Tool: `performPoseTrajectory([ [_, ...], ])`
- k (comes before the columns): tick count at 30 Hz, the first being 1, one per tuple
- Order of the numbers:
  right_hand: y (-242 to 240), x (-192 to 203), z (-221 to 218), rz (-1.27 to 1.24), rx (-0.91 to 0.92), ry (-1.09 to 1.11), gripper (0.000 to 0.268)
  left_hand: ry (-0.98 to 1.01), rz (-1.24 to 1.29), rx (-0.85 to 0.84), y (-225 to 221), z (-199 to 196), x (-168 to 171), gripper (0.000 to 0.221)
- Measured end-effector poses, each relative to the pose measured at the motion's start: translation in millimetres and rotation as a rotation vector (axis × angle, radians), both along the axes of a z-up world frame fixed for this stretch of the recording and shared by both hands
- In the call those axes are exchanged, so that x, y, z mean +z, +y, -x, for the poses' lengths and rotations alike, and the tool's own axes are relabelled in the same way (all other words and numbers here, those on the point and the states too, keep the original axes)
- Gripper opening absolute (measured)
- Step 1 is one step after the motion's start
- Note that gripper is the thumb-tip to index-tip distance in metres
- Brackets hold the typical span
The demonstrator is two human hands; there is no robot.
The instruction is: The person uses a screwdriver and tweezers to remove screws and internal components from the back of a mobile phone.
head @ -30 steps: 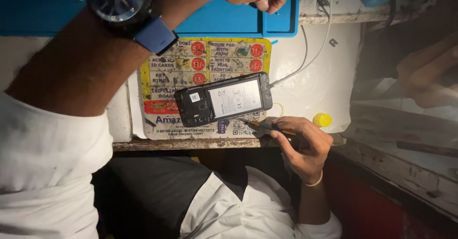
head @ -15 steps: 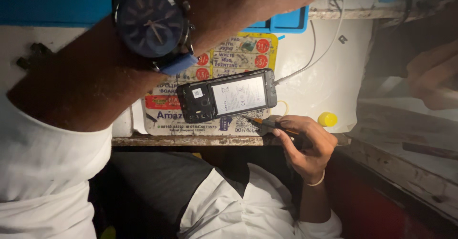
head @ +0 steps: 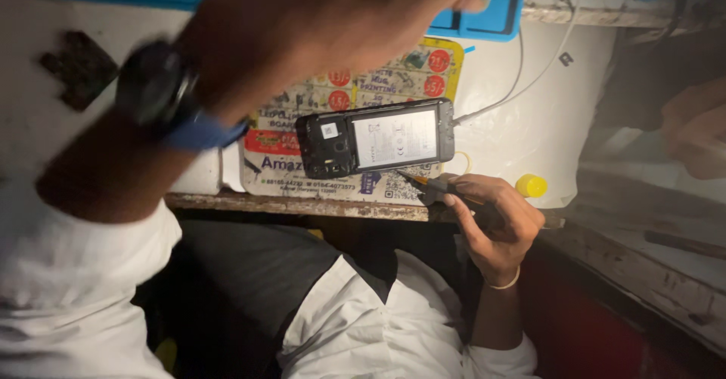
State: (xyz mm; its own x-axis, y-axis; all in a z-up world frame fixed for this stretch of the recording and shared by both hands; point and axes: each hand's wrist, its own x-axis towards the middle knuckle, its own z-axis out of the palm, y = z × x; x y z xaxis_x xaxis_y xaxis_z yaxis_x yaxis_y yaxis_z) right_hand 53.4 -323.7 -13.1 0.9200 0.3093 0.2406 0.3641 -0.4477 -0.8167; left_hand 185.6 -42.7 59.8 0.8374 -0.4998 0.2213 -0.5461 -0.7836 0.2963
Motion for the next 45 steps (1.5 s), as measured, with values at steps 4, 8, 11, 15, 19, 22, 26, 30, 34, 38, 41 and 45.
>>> performPoseTrajectory([
  [4,1,-1,0,0.001,0.002,-0.016,0.017,-0.165,0.078,-0.053,27,70,-17,0.018],
  [8,2,-5,3,0.015,0.001,-0.040,0.016,-0.071,-0.062,0.171,47,112,-61,0.017],
  [11,2,-6,4,0.054,0.004,-0.070,0.016,-0.045,0.019,0.288,59,125,-85,0.005],
  [15,3,-5,4,0.066,0.002,-0.056,0.016,-0.029,0.315,0.356,68,139,-89,0.002],
  [19,4,-5,5,0.074,0.009,-0.065,0.015,-0.029,0.488,0.365,71,151,-83,0.011],
  [22,2,-5,7,0.078,0.019,-0.062,0.016,0.015,0.541,0.407,73,157,-80,0.017],
  [26,3,-4,6,0.112,0.021,-0.083,0.015,-0.013,0.513,0.434,69,154,-77,0.014],
  [30,4,-5,5,0.091,0.028,-0.080,0.014,-0.002,0.504,0.431,67,152,-75,0.013],
  [34,5,-3,4,0.065,0.020,-0.074,0.014,-0.066,0.374,0.420,60,153,-72,0.021],
  [38,7,2,2,0.062,0.013,-0.050,0.013,-0.119,0.307,0.352,51,141,-61,0.023],
  [41,8,3,1,0.075,-0.005,-0.038,0.014,-0.187,0.247,0.217,41,123,-46,0.023],
  [45,9,6,0,0.057,0.006,-0.041,0.013,-0.255,0.177,0.030,19,73,-33,0.020],
])
